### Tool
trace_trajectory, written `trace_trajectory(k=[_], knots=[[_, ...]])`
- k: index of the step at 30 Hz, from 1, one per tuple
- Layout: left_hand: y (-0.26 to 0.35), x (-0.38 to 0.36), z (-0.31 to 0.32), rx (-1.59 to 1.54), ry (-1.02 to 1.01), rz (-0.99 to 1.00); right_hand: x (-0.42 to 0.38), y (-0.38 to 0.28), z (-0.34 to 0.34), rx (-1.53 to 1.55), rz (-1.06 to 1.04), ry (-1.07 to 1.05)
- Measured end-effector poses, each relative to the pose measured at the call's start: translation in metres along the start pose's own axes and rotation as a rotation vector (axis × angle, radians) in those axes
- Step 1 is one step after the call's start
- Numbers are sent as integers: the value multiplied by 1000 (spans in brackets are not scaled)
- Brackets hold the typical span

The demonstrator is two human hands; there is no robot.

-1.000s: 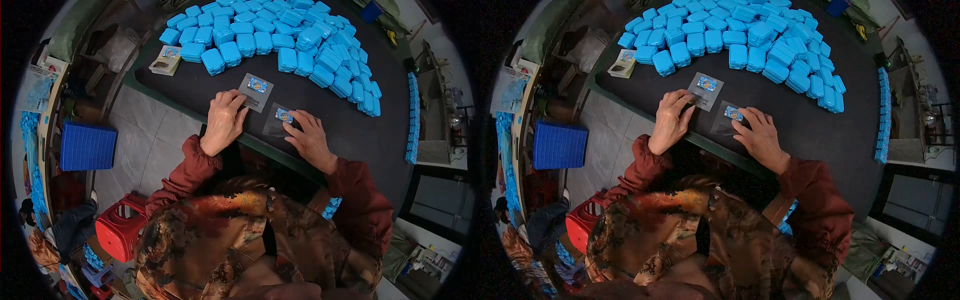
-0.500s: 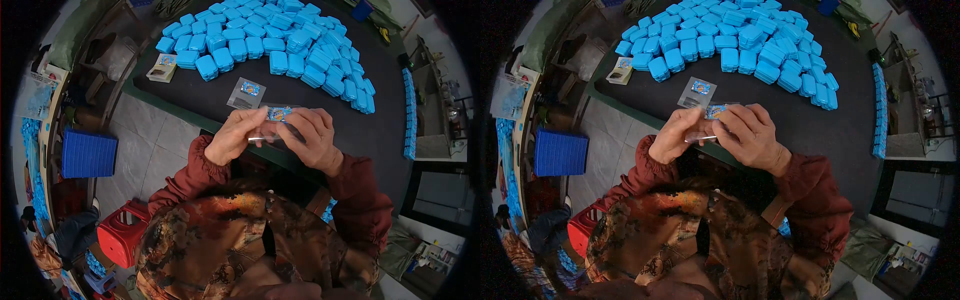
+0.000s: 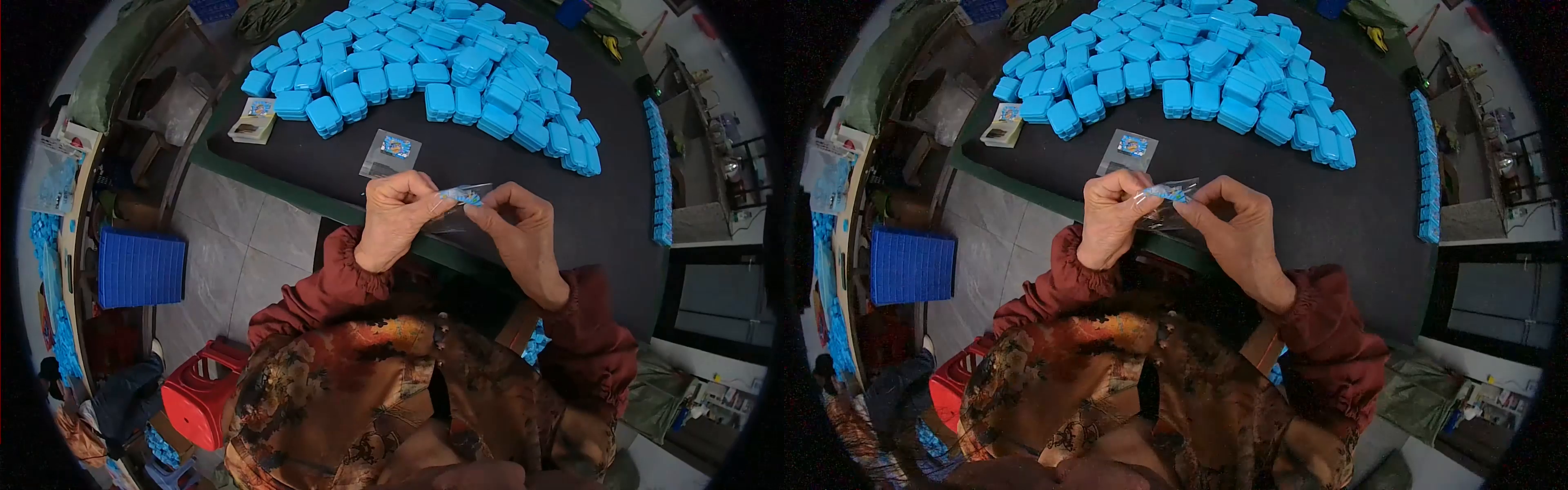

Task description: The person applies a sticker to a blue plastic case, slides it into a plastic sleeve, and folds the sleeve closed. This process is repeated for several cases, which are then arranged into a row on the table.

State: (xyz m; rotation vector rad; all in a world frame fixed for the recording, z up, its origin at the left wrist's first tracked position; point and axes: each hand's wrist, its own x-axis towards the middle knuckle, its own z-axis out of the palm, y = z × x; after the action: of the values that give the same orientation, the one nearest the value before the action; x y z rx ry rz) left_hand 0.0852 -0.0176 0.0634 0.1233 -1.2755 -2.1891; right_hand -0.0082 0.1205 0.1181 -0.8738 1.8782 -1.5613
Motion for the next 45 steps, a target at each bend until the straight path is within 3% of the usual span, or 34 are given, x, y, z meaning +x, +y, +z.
trace_trajectory(k=[6, 8, 10, 12, 16, 20, 22, 24, 27, 30, 34, 36, 37, 39, 42, 43, 45], knots=[[19, 2, -19, 298, -263, -209, -1, 1, -9, 186, -15, 6], [23, 0, -23, 365, -284, -139, -5, 4, -14, 113, 12, -106], [28, 2, -25, 706, -280, 160, -7, 6, -15, 42, 35, -221], [35, 2, -27, 702, -285, 168, -8, 4, -17, 116, -36, -295], [34, 2, -26, 843, -342, 200, -9, 0, -16, 184, -83, -211], [29, -1, -15, 559, -259, -28, -14, -3, -11, 139, -222, -247], [29, 3, -9, 145, -312, -344, -18, -2, -11, 68, -254, -249], [22, 6, -3, 172, -311, -348, -20, 5, -13, 56, -219, -189], [-4, 16, -7, 292, -105, -131, -26, 9, -17, 73, -216, -98], [-12, 16, 2, 350, -133, -98, -21, 22, -22, 143, -362, -61], [1, 21, 10, 343, -168, -136, -26, 19, -30, 221, -254, -132], [10, 33, 4, 216, -527, -276, -27, 19, -32, 306, -222, -173], [26, 48, -7, 537, -695, -298, -26, 20, -35, 309, -223, -170], [34, 79, -19, 802, -632, -51, -25, 25, -41, 345, -103, 27], [-6, 128, -44, 1380, -280, 166, -22, 39, -57, 286, -63, 54], [-13, 134, -39, 1604, -268, 212, -22, 41, -58, 301, -34, 72], [-33, 139, -28, 1728, -220, 275, -19, 41, -56, 363, -14, 107]])
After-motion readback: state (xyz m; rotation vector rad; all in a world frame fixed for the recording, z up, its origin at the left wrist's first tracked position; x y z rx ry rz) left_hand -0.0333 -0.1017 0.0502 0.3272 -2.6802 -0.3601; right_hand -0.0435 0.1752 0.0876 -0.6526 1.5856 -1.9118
